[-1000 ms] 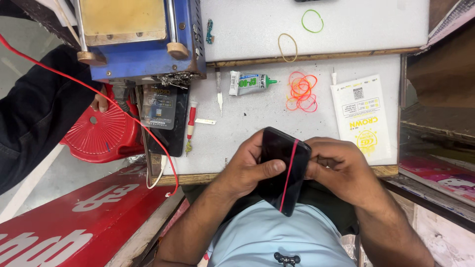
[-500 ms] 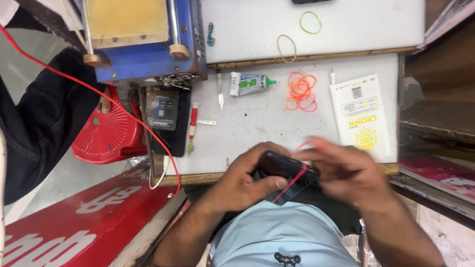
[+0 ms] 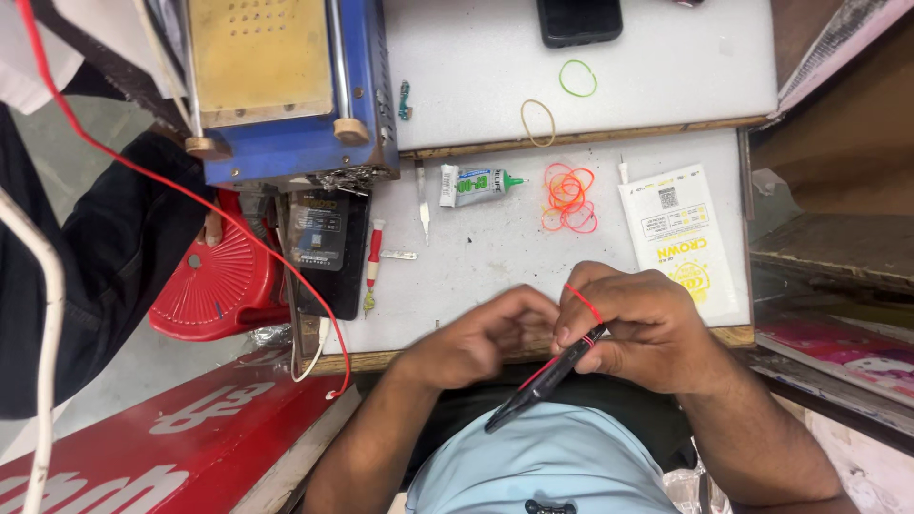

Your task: The person applies adhesive to the edges of a smartphone frame, aligns and attaches the screen assembly, and presses the edges to secure the bond. They then wrap rubber bands around the phone to hold it in place and wipe the screen with a cloth.

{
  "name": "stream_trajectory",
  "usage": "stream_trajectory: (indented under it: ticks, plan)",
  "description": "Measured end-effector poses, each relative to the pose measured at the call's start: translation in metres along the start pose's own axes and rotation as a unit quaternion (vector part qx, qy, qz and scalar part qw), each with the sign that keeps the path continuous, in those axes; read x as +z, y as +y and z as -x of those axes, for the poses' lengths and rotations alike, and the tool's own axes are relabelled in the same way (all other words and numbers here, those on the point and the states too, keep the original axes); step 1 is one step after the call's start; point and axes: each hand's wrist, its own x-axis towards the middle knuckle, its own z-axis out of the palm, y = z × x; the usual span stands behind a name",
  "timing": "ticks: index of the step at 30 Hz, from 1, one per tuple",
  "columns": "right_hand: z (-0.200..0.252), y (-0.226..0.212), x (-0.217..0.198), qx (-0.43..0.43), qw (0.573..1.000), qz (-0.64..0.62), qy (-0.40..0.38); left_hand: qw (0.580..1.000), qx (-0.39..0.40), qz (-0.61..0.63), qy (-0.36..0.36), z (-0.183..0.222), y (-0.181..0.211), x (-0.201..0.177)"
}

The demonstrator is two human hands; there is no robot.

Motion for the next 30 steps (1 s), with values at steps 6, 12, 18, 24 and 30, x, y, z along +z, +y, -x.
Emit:
stream_trajectory:
  ticks: [6, 12, 18, 24, 30]
  plan:
    - [-0.006, -0.023, 0.000, 0.009, 0.995, 0.087, 0.045, 0.998, 0.027, -0.052, 0.026, 0.006, -0.024, -0.020]
    - [-0.004, -0.045, 0.014, 0.077, 0.968, 0.225, 0.083, 0.873, 0.138, -0.402, 0.241, 0.017, -0.006, 0.006]
    - [0.003, -0.029, 0.019, 0.067, 0.955, 0.265, 0.113, 0.831, 0.186, -0.459, 0.252, 0.010, 0.006, 0.031]
    - [0.006, -0.028, 0.014, 0.028, 0.972, 0.190, 0.133, 0.791, 0.278, -0.480, 0.259, 0.007, 0.005, 0.033]
    - [-0.001, -0.033, 0.019, 0.029, 0.978, 0.186, 0.092, 0.741, 0.308, -0.556, 0.218, 0.010, 0.006, 0.023]
